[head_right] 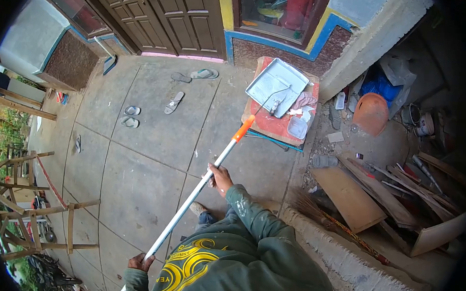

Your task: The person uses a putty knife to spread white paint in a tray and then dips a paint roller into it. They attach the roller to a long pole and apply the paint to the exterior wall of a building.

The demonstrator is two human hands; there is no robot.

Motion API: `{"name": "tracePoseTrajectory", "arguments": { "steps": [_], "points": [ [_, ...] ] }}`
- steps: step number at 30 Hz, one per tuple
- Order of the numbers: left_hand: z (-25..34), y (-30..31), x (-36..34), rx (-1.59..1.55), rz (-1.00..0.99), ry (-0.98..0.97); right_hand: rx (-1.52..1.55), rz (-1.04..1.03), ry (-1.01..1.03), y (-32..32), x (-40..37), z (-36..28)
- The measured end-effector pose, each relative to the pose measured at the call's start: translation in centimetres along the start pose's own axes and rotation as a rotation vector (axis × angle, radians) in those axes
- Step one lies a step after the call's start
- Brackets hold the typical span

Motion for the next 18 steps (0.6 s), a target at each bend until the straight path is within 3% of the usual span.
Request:
{"name": "tracePoseTrajectory", "arguments": {
  "steps": [3,8,13,15,18],
  "points": [
    [-3.3,0.4,-0.3,0.024,0.014,-0.062,-0.003,-0.029,-0.024,-0.8,-0.3,1.2],
    [-7.1,3.0,-2.5,-0.296,-0.02,0.181,0.028,-0.093,-0.058,-4.6,-2.7,2.0],
    [-7.1,5.2,-2.9,-0.316,-0.009,0.207,0.025,-0.128,-0.028,-6.5,-2.7,1.3],
    [-6.6,6.0,-2.5,-0.189,-0.006,0.169,0.03,-0.114,-0.023,-6.7,-2.3,1.2],
    [-2.0,7.8,-1.7,-0.037,-0.012,0.14,0.036,-0.086,-0.02,-6.7,-1.3,0.6]
  ]
}}
Point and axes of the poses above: each hand's wrist, its own x-axis towards the middle knuckle, its own y-axis out of the back of the hand, z = x × y, the point moved 8 cm from there along x, towards the middle knuckle, and after that the axes turned 10 degrees about -x, right-handed, at the moved point
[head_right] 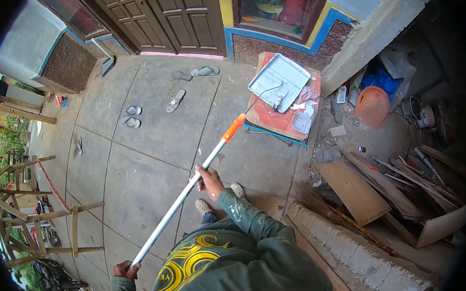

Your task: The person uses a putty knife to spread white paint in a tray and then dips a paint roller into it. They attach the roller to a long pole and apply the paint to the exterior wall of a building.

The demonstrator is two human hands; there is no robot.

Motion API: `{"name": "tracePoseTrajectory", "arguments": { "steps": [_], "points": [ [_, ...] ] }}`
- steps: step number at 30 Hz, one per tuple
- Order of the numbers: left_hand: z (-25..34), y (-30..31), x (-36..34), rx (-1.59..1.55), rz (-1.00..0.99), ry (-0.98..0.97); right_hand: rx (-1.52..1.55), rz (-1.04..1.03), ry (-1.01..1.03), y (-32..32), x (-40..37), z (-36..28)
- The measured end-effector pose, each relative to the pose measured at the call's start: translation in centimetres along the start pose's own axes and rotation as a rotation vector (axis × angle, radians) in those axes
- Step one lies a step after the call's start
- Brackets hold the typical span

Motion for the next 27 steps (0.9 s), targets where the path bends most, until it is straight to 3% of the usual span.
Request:
{"name": "tracePoseTrajectory", "arguments": {
  "steps": [4,6,7,11,13,18,20,23,27],
  "points": [
    [4.1,0.5,2.1,0.125,0.124,-0.219,0.054,0.106,0.074,1.2,1.7,-3.9],
    [7.8,0.9,2.0,0.185,0.268,-0.492,0.015,0.129,0.162,2.0,2.8,-5.2],
    [8.8,1.1,1.9,0.194,0.266,-0.527,0.011,0.148,0.161,2.0,2.9,-5.4],
    [3.8,2.3,2.9,0.013,0.088,-0.345,0.01,0.109,0.061,0.0,2.0,-2.4],
    [1.4,2.9,2.6,-0.101,-0.018,-0.122,0.001,0.104,0.065,-1.0,1.7,-0.8],
    [3.0,2.7,3.6,-0.037,0.024,-0.211,0.043,0.113,0.085,-0.2,3.4,-1.4],
    [5.5,1.7,4.5,0.04,0.077,-0.416,0.012,0.17,0.124,1.2,4.0,-3.4],
    [7.8,1.4,4.6,0.049,0.12,-0.474,0.021,0.189,0.163,1.8,4.2,-5.3],
    [4.7,2.4,4.1,-0.048,0.017,-0.369,-0.061,0.17,0.163,0.1,3.1,-3.9]
  ]
}}
Point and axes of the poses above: each hand's wrist, its own x-axis towards the middle knuckle, its own y-axis out of the back of the hand, z = x × y, the point moved 8 cm from there along x, towards the middle knuckle, and after that the axes turned 10 degrees about -x, right-handed, at the moved point
